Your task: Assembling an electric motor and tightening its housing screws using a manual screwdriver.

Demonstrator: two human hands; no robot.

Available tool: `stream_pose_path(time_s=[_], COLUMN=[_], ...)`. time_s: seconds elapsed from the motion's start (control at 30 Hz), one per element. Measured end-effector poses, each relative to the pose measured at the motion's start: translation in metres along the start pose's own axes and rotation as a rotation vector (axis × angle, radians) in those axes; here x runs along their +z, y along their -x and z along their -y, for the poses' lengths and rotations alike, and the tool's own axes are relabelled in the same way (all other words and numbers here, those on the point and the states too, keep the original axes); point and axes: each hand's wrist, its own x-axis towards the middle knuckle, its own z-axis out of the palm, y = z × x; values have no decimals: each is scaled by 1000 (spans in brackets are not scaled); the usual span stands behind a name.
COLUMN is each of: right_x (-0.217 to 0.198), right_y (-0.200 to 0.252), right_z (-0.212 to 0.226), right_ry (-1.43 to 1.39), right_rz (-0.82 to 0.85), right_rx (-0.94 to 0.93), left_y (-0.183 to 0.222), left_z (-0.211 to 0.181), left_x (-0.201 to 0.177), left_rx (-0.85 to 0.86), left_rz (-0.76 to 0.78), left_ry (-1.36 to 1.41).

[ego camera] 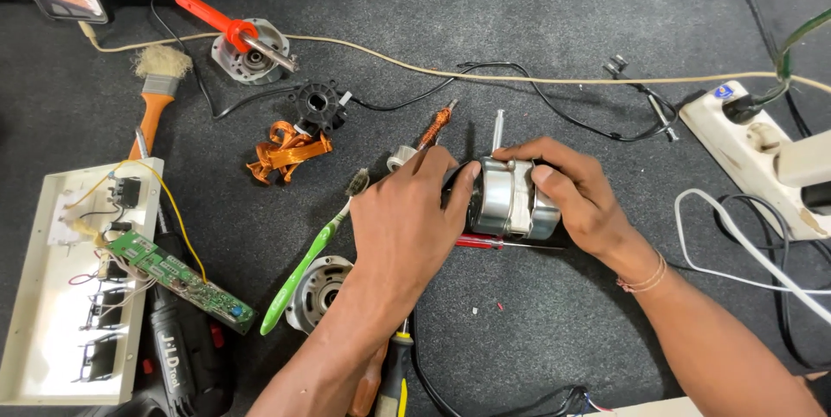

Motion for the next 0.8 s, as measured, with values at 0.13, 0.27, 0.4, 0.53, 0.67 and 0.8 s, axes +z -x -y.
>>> stream_pose_path(time_s=[0.13,0.27,0.4,0.53,0.67,0.8], right_x=[-1,-3,-3,-3,-2,-1], right_y=[1,3,3,2,-1,1], right_z=[-11,-21,-21,-21,-15,-10], right_ry=[-22,-42,-60,-79,-70,-64], right_rz=[-7,0,0,4,-1,-9], right_rx=[-24,-68,-95,-111,-102,-90], left_y=[0,0,0,-2,-7,-8], left_z=[1,1,-1,-1,-1,1], left_x=[1,-2,-5,-11,-16,-21], left_rx=[-3,-9,-19,-6,-100,-139], left_rz=[-15,19,33,43,82,126], left_ry=[-8,19,39,79,156,230])
